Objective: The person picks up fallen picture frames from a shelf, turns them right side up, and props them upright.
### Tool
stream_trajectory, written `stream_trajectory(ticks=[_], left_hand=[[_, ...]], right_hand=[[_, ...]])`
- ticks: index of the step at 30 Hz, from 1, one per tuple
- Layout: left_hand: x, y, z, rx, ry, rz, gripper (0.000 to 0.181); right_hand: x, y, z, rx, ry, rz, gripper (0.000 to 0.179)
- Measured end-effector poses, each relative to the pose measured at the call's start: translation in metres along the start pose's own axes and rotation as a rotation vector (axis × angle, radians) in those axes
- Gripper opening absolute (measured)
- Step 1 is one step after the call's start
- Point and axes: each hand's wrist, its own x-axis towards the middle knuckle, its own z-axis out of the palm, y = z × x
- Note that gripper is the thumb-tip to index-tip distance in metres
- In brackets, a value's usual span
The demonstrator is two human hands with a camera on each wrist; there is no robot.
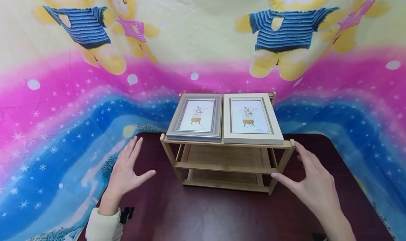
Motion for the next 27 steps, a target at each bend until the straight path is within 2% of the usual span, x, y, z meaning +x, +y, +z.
stream_trajectory(ticks=[4,8,17,21,27], left_hand=[[0.012,0.001,-0.004,-0.088,0.043,0.032,0.092],[0.026,0.003,-0.008,-0.218,0.055,0.043,0.085],[0.061,0.006,-0.014,-0.42,0.076,0.099,0.079],[0.077,0.007,-0.016,-0.486,0.062,0.106,0.076],[0.105,0.007,-0.017,-0.475,0.008,0.097,0.067]], right_hand=[[0.01,-0.011,-0.005,0.002,0.082,-0.029,0.091],[0.016,-0.018,-0.01,0.01,0.142,-0.022,0.079],[0.035,-0.045,-0.006,0.144,0.17,-0.075,0.066],[0.044,-0.056,-0.002,0.196,0.157,-0.094,0.063],[0.058,-0.074,0.007,0.264,0.101,-0.105,0.059]])
